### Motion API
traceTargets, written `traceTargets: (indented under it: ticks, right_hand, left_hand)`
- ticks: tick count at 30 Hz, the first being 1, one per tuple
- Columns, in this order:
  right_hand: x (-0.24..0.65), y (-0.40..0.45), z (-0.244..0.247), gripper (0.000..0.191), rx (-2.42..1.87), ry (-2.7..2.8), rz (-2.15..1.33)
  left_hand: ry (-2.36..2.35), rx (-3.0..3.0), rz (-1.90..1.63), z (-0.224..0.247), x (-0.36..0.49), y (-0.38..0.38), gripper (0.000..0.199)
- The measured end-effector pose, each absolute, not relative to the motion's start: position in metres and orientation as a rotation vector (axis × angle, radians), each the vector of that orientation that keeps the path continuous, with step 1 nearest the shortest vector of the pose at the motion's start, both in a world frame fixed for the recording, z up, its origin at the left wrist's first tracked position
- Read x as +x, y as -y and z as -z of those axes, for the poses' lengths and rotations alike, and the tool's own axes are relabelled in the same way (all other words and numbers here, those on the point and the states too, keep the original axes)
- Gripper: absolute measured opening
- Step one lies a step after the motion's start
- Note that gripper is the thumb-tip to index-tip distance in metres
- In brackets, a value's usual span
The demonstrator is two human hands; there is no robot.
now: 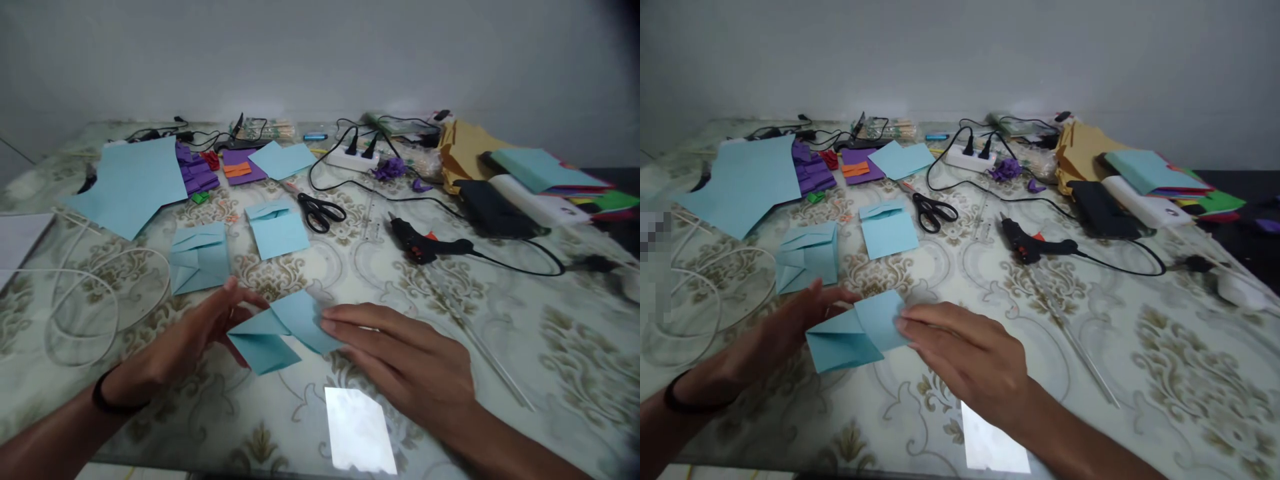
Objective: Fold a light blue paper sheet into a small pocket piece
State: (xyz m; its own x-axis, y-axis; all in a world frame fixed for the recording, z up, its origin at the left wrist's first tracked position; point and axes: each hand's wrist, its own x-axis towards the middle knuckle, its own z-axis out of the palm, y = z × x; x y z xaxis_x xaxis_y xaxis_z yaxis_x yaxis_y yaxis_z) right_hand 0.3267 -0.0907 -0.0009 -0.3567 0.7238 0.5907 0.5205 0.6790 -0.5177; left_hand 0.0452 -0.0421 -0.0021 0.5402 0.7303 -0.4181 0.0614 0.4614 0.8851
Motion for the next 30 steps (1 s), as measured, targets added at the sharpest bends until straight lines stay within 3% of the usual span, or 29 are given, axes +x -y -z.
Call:
traceTargets:
  ticks: [2, 5, 7, 13, 15, 18, 21, 23, 28, 30]
  right_hand:
    - [0.328, 0.092, 0.0, 0.029, -0.939, 2.047, -0.32]
    - [0.328, 0.09, 0.0, 0.036, -0.932, 2.034, -0.342]
    - [0.327, 0.087, 0.0, 0.036, -0.927, 2.033, -0.332]
    - [0.322, 0.085, 0.008, 0.018, -0.917, 1.888, -0.542]
    - [0.318, 0.085, 0.012, 0.03, -1.009, 1.698, -0.736]
    - [0.311, 0.085, 0.017, 0.042, -1.19, 1.57, -1.106]
    - [0.306, 0.085, 0.018, 0.018, -1.309, 1.574, -1.321]
    - [0.305, 0.085, 0.017, 0.015, -1.334, 1.536, -1.386]
    - [0.303, 0.084, 0.013, 0.056, -1.282, 1.406, -1.516]
    - [0.303, 0.083, 0.012, 0.038, -1.262, 1.495, -1.487]
  left_hand:
    - [-0.838, 0.92, -0.407, 0.002, 0.049, 0.042, 0.055]
    - [-0.826, 0.947, -0.429, 0.0, 0.051, 0.041, 0.033]
    - [-0.876, 1.027, -0.519, -0.002, 0.052, 0.04, 0.032]
    - [-1.137, 1.59, -0.719, -0.002, 0.054, 0.044, 0.013]
    - [-1.162, 1.818, -0.745, -0.002, 0.055, 0.048, 0.007]
    - [-1.112, 2.054, -0.768, 0.0, 0.058, 0.055, 0.011]
    - [-1.048, 2.147, -0.846, 0.004, 0.059, 0.06, 0.024]
    - [-1.037, 2.185, -0.888, 0.006, 0.059, 0.063, 0.033]
    - [-0.934, 2.32, -0.892, 0.008, 0.058, 0.065, 0.03]
    - [-0.9, 2.349, -0.878, 0.007, 0.058, 0.064, 0.026]
